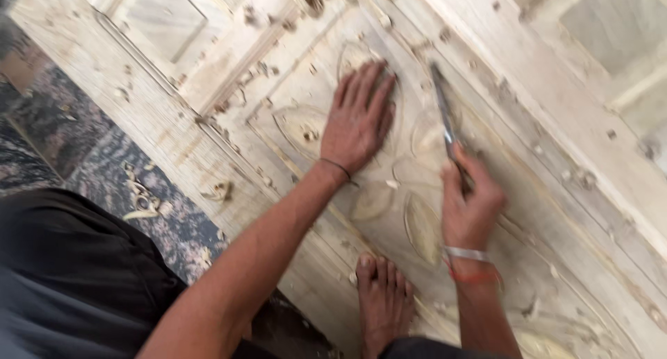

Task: The person kneels on the floor beside a large carved wooden door panel and uses a chisel to carve and refine a floral relief pattern, steadying the surface with the other hand and brushing away wood shavings between cuts.

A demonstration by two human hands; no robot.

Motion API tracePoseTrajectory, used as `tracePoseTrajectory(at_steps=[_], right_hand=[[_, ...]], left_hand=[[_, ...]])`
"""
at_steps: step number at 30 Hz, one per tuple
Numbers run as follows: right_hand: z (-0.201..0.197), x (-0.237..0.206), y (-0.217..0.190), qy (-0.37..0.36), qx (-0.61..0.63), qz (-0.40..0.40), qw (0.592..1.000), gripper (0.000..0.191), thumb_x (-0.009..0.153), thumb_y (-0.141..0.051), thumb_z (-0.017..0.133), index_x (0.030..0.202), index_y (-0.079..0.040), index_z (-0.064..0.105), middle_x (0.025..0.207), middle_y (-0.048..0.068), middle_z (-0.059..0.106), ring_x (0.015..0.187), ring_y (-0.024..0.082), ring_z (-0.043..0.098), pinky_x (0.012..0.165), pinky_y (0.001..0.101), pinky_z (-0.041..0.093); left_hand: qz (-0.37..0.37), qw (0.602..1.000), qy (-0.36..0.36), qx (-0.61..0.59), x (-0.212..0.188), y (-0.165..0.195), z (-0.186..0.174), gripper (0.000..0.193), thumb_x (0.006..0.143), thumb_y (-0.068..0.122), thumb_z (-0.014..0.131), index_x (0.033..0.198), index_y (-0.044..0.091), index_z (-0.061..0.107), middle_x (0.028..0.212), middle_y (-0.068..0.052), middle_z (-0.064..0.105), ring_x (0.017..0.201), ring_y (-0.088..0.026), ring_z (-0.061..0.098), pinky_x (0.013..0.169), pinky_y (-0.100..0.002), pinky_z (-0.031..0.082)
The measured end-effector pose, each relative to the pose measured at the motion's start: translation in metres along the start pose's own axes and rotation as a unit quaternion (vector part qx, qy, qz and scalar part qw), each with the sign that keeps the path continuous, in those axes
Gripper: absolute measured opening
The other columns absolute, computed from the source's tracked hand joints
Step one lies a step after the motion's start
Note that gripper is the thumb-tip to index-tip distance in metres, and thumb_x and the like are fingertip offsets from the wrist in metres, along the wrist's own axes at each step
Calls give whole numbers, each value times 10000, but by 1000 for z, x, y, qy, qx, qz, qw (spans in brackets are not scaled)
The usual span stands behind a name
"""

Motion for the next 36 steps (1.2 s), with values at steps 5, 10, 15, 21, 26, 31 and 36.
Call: tracePoseTrajectory(at_steps=[5, 10, 15, 21, 26, 31, 36], right_hand=[[5, -3, -1, 11, -7, -4, 1000, 289, 997, -16, 684, 1283, 0, 720, 899, 106, 741, 763, 83, 633, 656, 275, 517], [-4, -16, 4, 21, -15, 25, 999, 297, 1005, -15, 665, 1297, -8, 717, 881, 95, 747, 734, 67, 623, 640, 270, 503], [-2, -8, 6, 13, 20, 21, 999, 295, 1019, -25, 676, 1312, -4, 699, 1003, 114, 750, 823, 75, 662, 697, 264, 541], [8, 0, -5, 16, 5, -50, 999, 288, 1021, -16, 677, 1306, 9, 703, 1051, 141, 762, 882, 115, 688, 757, 270, 548], [4, -8, -3, 15, -7, 26, 1000, 294, 1017, -30, 670, 1307, -3, 709, 899, 107, 756, 777, 101, 667, 701, 272, 529], [3, -10, -3, 14, -5, 31, 999, 281, 1017, -35, 663, 1292, -2, 711, 892, 91, 746, 766, 89, 681, 650, 269, 523], [3, -8, -1, 11, 0, 26, 1000, 300, 1010, -18, 669, 1307, 5, 705, 917, 104, 748, 787, 105, 659, 679, 284, 530]], left_hand=[[1, 1000, 1, -15, 2, 0, -2, 491, 1096, 303, 483, 1520, 57, 455, 1625, -134, 371, 1542, -292, 303, 1308, -460, 194], [10, 1000, 15, -7, 1, 1, -4, 491, 1088, 285, 505, 1511, 38, 468, 1615, -148, 384, 1531, -300, 314, 1298, -465, 203], [9, 1000, 17, -25, 0, 3, -5, 469, 1078, 272, 523, 1485, 41, 493, 1599, -139, 411, 1530, -287, 333, 1301, -458, 219], [15, 999, 22, -31, 1, 5, -9, 467, 1076, 271, 523, 1480, 39, 496, 1595, -153, 409, 1523, -299, 323, 1289, -459, 213], [5, 999, 23, -28, 0, 1, -9, 470, 1088, 274, 516, 1496, 44, 487, 1604, -141, 406, 1535, -288, 330, 1304, -455, 220], [7, 999, 27, -29, 0, 2, -7, 473, 1090, 277, 509, 1506, 51, 485, 1613, -128, 405, 1531, -280, 336, 1304, -454, 220], [4, 1000, 9, -17, 0, 2, -3, 474, 1095, 286, 506, 1504, 46, 481, 1614, -135, 392, 1535, -286, 332, 1311, -456, 220]])
Point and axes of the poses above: each hand's wrist, its own x-axis towards the middle knuckle, its own z-axis out of the palm, y = z × x, the point moved 5 cm from there along x, towards the middle knuckle
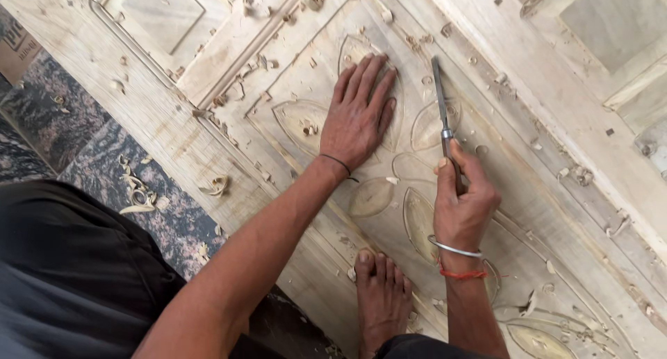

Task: The person kneels on the floor beside a large carved wooden door panel and uses a chisel to carve and refine a floral relief pattern, steadying the surface with the other hand and brushing away wood shavings between cuts.

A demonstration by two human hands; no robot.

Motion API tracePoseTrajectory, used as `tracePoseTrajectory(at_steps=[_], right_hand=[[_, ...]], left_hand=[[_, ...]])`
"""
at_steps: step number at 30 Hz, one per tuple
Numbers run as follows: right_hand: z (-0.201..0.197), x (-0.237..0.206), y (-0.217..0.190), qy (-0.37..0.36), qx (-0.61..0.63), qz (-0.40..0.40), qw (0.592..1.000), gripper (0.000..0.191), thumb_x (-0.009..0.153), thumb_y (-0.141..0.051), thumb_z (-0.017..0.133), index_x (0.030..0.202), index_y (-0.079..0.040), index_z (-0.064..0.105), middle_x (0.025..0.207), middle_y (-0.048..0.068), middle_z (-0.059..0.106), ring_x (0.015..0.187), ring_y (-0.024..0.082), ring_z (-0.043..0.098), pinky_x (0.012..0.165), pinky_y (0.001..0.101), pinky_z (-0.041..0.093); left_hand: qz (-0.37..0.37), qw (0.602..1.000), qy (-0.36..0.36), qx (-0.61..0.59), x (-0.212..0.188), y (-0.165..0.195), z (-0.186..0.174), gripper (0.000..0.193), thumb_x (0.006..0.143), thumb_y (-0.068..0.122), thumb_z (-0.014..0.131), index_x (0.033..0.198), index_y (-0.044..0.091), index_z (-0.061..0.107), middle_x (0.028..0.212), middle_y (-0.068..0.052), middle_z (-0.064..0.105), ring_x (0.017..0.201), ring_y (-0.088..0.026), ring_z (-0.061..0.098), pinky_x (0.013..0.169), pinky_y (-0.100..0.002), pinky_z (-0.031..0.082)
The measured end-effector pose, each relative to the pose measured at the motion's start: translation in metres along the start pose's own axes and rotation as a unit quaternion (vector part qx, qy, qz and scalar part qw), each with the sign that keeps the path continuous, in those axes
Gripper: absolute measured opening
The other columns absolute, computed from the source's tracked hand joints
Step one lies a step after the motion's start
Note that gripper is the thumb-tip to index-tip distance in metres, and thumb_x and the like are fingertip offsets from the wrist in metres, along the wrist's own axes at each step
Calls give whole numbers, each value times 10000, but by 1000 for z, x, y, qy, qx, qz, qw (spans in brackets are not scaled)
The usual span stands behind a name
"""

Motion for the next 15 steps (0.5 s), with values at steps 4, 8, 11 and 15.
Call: tracePoseTrajectory(at_steps=[4, 8, 11, 15], right_hand=[[-1, 4, 0, -7, 69, 1, 998, 288, 1030, -25, 649, 1316, 2, 676, 1020, 99, 747, 882, 84, 715, 740, 274, 587], [0, 6, -1, -15, -19, -4, 1000, 308, 990, -6, 672, 1295, 4, 713, 913, 117, 743, 806, 122, 695, 705, 302, 546], [1, 6, 2, -11, 2, 18, 1000, 306, 996, -21, 672, 1299, -3, 711, 933, 114, 758, 809, 132, 694, 698, 301, 543], [6, 10, -5, -8, 12, -61, 998, 291, 998, 1, 673, 1286, 26, 702, 1061, 147, 759, 932, 148, 722, 784, 294, 572]], left_hand=[[1, 1000, 10, -1, 1, -1, 0, 477, 1092, 288, 501, 1506, 53, 475, 1614, -132, 382, 1528, -294, 320, 1299, -461, 217], [1, 1000, 4, -5, 0, -1, 0, 483, 1080, 291, 497, 1507, 65, 470, 1617, -131, 382, 1535, -289, 314, 1305, -462, 211], [-4, 1000, 1, -8, -1, -1, -1, 479, 1095, 287, 489, 1521, 69, 465, 1627, -116, 388, 1546, -276, 318, 1315, -458, 214], [0, 1000, 8, -7, -2, 0, -3, 473, 1095, 292, 483, 1513, 69, 470, 1622, -122, 388, 1541, -284, 315, 1308, -461, 214]])
Point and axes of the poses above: each hand's wrist, its own x-axis towards the middle knuckle, its own z-axis out of the palm, y = z × x, the point moved 5 cm from there along x, towards the middle knuckle
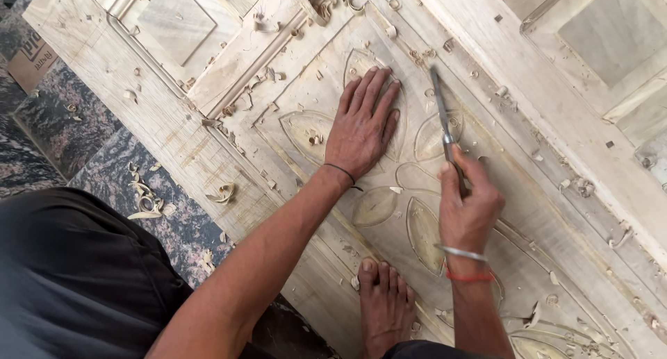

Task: The person kneels on the floor beside a large carved wooden door panel and uses a chisel to carve and refine a floral relief pattern, steadying the surface with the other hand and brushing away wood shavings between cuts.

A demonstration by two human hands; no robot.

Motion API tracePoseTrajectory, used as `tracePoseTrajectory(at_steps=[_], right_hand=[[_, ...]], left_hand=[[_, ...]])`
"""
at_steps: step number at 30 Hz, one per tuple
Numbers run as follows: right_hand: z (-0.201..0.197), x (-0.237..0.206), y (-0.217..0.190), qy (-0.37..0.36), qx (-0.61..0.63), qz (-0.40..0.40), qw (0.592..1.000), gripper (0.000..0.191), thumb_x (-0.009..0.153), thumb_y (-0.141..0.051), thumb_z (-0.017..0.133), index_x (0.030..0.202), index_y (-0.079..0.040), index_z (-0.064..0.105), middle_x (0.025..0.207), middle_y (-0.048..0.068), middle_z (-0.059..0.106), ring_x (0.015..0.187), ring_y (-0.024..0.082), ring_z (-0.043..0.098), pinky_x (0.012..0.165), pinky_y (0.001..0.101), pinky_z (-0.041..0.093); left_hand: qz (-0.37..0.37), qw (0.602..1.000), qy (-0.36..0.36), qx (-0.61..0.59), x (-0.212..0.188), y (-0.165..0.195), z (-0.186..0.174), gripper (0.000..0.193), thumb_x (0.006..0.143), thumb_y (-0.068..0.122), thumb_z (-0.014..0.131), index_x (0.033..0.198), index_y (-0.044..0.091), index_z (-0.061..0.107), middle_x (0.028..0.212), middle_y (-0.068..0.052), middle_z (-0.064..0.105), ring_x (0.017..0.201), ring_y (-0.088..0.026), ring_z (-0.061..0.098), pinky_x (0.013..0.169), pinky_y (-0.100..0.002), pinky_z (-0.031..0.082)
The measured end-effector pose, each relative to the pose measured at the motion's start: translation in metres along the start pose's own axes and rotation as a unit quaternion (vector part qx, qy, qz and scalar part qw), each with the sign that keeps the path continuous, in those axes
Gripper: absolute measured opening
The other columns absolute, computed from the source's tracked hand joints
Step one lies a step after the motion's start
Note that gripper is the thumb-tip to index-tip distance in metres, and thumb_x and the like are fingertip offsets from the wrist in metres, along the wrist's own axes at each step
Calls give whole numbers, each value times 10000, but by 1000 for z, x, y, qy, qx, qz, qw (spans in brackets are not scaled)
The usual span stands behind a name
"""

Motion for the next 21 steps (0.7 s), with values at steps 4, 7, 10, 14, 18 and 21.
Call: tracePoseTrajectory(at_steps=[4, 7, 10, 14, 18, 21], right_hand=[[6, 3, -2, 1, -6, 4, 1000, 290, 996, 11, 663, 1282, 36, 706, 1063, 161, 764, 888, 147, 735, 757, 286, 573], [6, -1, 0, 2, 23, 54, 998, 298, 1010, -13, 640, 1302, 20, 688, 970, 147, 755, 861, 135, 726, 716, 275, 580], [3, -6, 0, 0, 1, 69, 998, 295, 998, -12, 642, 1287, 14, 697, 947, 147, 757, 826, 139, 747, 693, 285, 575], [3, -4, -1, 2, 2, 43, 999, 289, 1024, -15, 662, 1309, 18, 696, 956, 140, 755, 824, 144, 713, 689, 292, 564], [9, 3, -3, -2, 12, 10, 1000, 283, 1013, -3, 664, 1292, 27, 701, 1001, 137, 747, 832, 138, 713, 696, 287, 572], [9, 4, 0, -6, -35, 54, 998, 300, 985, -8, 680, 1281, -6, 728, 930, 131, 768, 718, 156, 675, 601, 321, 493]], left_hand=[[0, 1000, -10, 8, 0, -1, 0, 477, 1100, 303, 476, 1511, 61, 469, 1622, -130, 380, 1541, -292, 312, 1303, -462, 211], [-4, 1000, -3, -10, 1, -2, -1, 482, 1092, 295, 478, 1520, 74, 472, 1628, -115, 385, 1547, -281, 315, 1306, -455, 214], [1, 1000, -9, -4, 1, -2, 0, 484, 1089, 293, 494, 1514, 62, 472, 1621, -128, 387, 1538, -290, 316, 1299, -460, 213], [-3, 1000, 0, -7, -1, -1, 0, 480, 1089, 292, 503, 1513, 69, 473, 1622, -120, 398, 1539, -274, 327, 1309, -453, 218], [-2, 1000, 1, 2, -1, 0, 0, 486, 1086, 295, 503, 1513, 65, 471, 1615, -121, 401, 1535, -275, 329, 1306, -455, 218], [1, 1000, 8, 4, -1, 0, -1, 483, 1091, 295, 503, 1517, 68, 471, 1619, -117, 400, 1533, -272, 330, 1304, -456, 218]])
Point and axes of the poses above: each hand's wrist, its own x-axis towards the middle knuckle, its own z-axis out of the palm, y = z × x, the point moved 5 cm from there along x, towards the middle knuckle
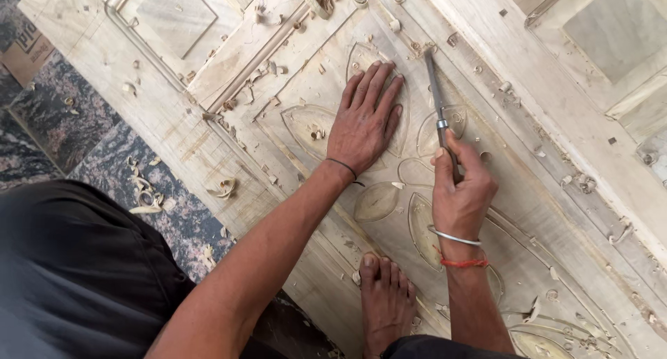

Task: The person kneels on the floor beside a large carved wooden door panel and uses a chisel to carve and refine a floral relief pattern, steadying the surface with the other hand and brushing away wood shavings between cuts.

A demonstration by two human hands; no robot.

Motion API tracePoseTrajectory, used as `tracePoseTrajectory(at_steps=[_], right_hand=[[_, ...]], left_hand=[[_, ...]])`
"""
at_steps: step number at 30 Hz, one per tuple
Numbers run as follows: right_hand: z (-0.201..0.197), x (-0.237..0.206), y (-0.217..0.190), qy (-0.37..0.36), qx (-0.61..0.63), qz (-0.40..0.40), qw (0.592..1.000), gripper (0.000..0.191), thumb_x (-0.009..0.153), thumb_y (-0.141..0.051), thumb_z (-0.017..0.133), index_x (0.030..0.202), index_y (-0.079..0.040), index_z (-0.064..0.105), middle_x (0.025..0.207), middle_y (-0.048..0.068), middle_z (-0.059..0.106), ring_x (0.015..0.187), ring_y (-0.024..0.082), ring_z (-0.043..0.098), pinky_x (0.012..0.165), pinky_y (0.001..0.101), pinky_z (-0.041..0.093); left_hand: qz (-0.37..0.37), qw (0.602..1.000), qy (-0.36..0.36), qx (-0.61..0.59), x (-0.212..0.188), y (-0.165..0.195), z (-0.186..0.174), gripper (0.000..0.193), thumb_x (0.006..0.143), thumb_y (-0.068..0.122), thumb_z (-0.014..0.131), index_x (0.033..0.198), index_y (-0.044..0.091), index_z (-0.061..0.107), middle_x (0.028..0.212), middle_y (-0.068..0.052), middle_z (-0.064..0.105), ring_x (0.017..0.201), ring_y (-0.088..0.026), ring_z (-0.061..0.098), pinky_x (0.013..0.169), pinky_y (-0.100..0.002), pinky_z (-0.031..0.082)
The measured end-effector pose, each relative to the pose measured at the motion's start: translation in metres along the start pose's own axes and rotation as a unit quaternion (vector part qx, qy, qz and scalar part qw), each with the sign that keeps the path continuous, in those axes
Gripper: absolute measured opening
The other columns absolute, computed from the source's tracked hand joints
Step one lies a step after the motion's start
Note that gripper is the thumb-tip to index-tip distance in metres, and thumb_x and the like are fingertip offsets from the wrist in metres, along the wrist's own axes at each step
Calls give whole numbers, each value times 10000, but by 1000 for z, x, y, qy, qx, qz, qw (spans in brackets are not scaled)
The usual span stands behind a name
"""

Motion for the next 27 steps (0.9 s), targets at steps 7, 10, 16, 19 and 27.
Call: tracePoseTrajectory(at_steps=[7, 10, 16, 19, 27], right_hand=[[-3, -6, -5, -3, -14, 3, 1000, 274, 1015, -15, 683, 1283, -2, 736, 878, 149, 741, 722, 189, 645, 643, 328, 514], [-2, -8, -7, 8, 17, -6, 1000, 298, 997, -10, 649, 1288, 1, 711, 952, 123, 758, 821, 143, 738, 661, 298, 562], [-3, -12, -6, 15, 27, -10, 999, 275, 1017, 5, 656, 1287, 34, 702, 954, 131, 754, 836, 166, 734, 697, 293, 570], [-1, -12, -2, 5, 55, -3, 998, 281, 1022, 5, 642, 1298, 29, 689, 995, 121, 757, 866, 150, 751, 719, 277, 590], [0, -9, -2, 8, 19, -36, 999, 292, 1003, 22, 670, 1292, 27, 702, 1018, 133, 753, 854, 162, 731, 699, 297, 578]], left_hand=[[-2, 1000, 2, -2, -1, 0, -1, 476, 1098, 295, 499, 1519, 72, 476, 1622, -112, 399, 1539, -269, 327, 1308, -452, 224], [-3, 1000, -5, -9, -2, 0, 0, 470, 1096, 296, 493, 1512, 78, 480, 1622, -111, 399, 1543, -272, 321, 1306, -450, 224], [-8, 1000, -10, -8, -2, 0, 1, 476, 1093, 300, 491, 1518, 85, 477, 1621, -103, 396, 1540, -264, 318, 1305, -455, 216], [-6, 1000, -8, -1, -2, 0, 1, 477, 1099, 308, 482, 1518, 81, 467, 1628, -109, 385, 1541, -263, 315, 1309, -453, 210], [-10, 1000, -12, -2, -3, -1, 2, 486, 1102, 316, 471, 1526, 80, 465, 1623, -115, 392, 1538, -271, 314, 1307, -453, 208]])
Point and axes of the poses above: each hand's wrist, its own x-axis towards the middle knuckle, its own z-axis out of the palm, y = z × x, the point moved 5 cm from there along x, towards the middle knuckle
